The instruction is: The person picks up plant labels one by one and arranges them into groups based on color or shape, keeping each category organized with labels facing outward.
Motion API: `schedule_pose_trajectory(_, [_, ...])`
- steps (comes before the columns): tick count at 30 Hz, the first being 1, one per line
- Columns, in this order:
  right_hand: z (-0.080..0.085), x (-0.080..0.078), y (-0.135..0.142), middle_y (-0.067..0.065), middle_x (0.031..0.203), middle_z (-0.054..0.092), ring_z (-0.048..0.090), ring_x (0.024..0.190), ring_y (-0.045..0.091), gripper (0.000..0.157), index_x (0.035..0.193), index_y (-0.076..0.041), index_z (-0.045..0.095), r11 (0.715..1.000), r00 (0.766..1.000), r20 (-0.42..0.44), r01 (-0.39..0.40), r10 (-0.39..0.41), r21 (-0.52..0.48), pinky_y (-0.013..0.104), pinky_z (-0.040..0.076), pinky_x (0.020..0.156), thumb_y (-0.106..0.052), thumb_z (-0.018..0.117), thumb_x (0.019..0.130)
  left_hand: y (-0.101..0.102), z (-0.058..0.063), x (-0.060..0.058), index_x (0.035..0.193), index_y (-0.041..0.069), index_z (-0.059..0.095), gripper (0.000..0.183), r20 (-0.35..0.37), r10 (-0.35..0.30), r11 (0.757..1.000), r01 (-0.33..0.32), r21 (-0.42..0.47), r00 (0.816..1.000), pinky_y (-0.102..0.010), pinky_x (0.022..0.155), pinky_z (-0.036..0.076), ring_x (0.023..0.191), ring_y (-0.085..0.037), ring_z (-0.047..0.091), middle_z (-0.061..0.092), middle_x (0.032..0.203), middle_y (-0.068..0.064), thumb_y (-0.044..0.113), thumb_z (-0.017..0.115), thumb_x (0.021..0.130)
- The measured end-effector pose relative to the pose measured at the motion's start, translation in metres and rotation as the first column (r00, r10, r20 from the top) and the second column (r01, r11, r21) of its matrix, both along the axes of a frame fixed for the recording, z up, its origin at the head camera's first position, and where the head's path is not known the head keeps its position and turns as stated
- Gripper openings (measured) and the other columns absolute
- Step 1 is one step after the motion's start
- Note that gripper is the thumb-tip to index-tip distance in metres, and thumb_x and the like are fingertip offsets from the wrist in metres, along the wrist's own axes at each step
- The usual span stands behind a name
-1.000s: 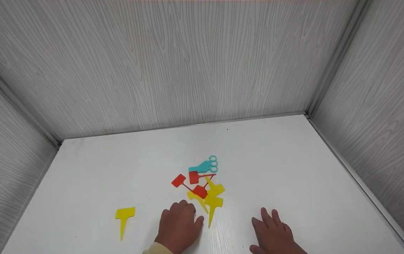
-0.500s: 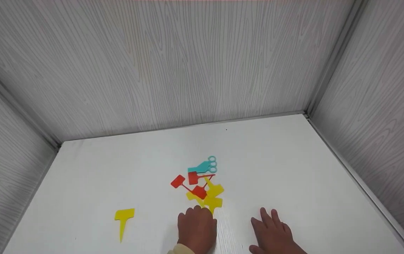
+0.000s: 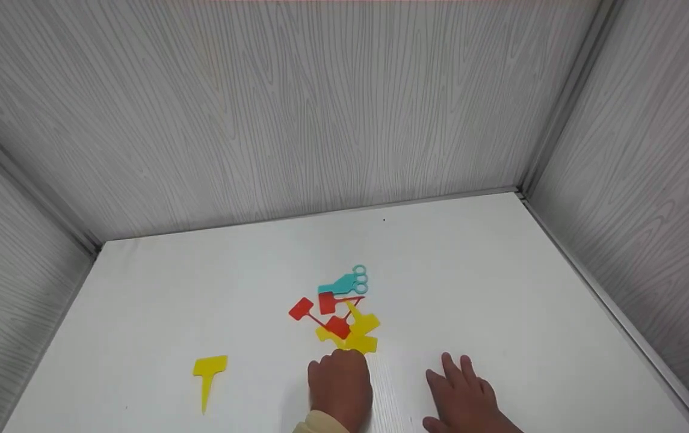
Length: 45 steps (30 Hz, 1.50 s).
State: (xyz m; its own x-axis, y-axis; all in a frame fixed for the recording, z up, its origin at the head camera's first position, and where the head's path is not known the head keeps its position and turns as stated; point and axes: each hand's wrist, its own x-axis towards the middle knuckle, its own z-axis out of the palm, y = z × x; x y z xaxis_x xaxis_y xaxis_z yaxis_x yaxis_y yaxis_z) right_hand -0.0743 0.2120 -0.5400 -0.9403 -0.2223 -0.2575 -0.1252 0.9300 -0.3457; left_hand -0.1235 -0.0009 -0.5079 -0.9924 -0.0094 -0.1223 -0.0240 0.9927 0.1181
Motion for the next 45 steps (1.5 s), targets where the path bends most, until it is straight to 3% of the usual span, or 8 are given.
schedule_pose_trajectory(11, [0.004, -0.004, -0.003, 0.024, 0.164, 0.025, 0.012, 0.151, 0.052, 0.08, 0.149, -0.009, 0.05, 0.999, 0.998, 0.055, 0.027, -0.028, 0.021, 0.077, 0.023, 0.107, -0.054, 0.074, 0.087, 0.001, -0.002, -0.001, 0.095, 0.009, 0.081, 0.028, 0.017, 0.034, 0.997, -0.035, 0.064, 0.999, -0.052, 0.075, 0.055, 0.068, -0.027, 0.065, 0.07, 0.074, -0.005, 0.03, 0.09, 0.078])
schedule_pose_trajectory(16, [0.003, -0.005, -0.003, 0.023, 0.165, 0.023, 0.01, 0.152, 0.052, 0.082, 0.15, -0.01, 0.048, 0.999, 0.997, 0.074, 0.036, -0.038, 0.029, 0.077, 0.021, 0.107, -0.056, 0.073, 0.086, 0.0, 0.001, 0.0, 0.089, 0.009, 0.08, 0.024, 0.02, 0.048, 0.992, -0.05, 0.118, 0.999, -0.049, 0.072, 0.054, 0.063, -0.025, 0.063, 0.066, 0.067, -0.002, 0.03, 0.088, 0.081])
schedule_pose_trajectory(30, [0.007, -0.003, -0.004, 0.022, 0.165, 0.025, 0.013, 0.152, 0.05, 0.078, 0.149, -0.01, 0.05, 0.999, 0.997, 0.063, 0.036, -0.038, 0.033, 0.076, 0.023, 0.107, -0.051, 0.075, 0.087, -0.004, 0.013, 0.009, 0.088, 0.006, 0.079, 0.028, 0.072, 0.002, 0.975, -0.018, 0.22, 0.997, -0.048, 0.073, 0.052, 0.06, -0.021, 0.056, 0.059, 0.062, 0.002, 0.031, 0.088, 0.079])
schedule_pose_trajectory(36, [0.009, 0.0, -0.002, 0.023, 0.164, 0.026, 0.013, 0.151, 0.052, 0.077, 0.149, -0.008, 0.049, 1.0, 0.999, 0.032, 0.019, -0.02, 0.022, 0.076, 0.025, 0.105, -0.051, 0.072, 0.089, -0.02, 0.019, 0.012, 0.086, 0.006, 0.075, 0.027, 0.049, 0.082, 0.96, -0.092, 0.263, 0.995, -0.047, 0.074, 0.053, 0.059, -0.019, 0.053, 0.054, 0.06, 0.002, 0.029, 0.088, 0.079])
schedule_pose_trajectory(45, [0.003, -0.001, 0.005, 0.024, 0.164, 0.026, 0.012, 0.151, 0.053, 0.08, 0.149, -0.007, 0.049, 1.0, 0.999, 0.029, 0.011, -0.012, 0.028, 0.077, 0.025, 0.105, -0.054, 0.071, 0.088, -0.059, 0.017, 0.01, 0.094, 0.004, 0.075, 0.03, -0.007, 0.213, 0.958, -0.207, 0.2, 0.977, -0.045, 0.073, 0.055, 0.059, -0.018, 0.052, 0.052, 0.061, 0.0, 0.03, 0.085, 0.082])
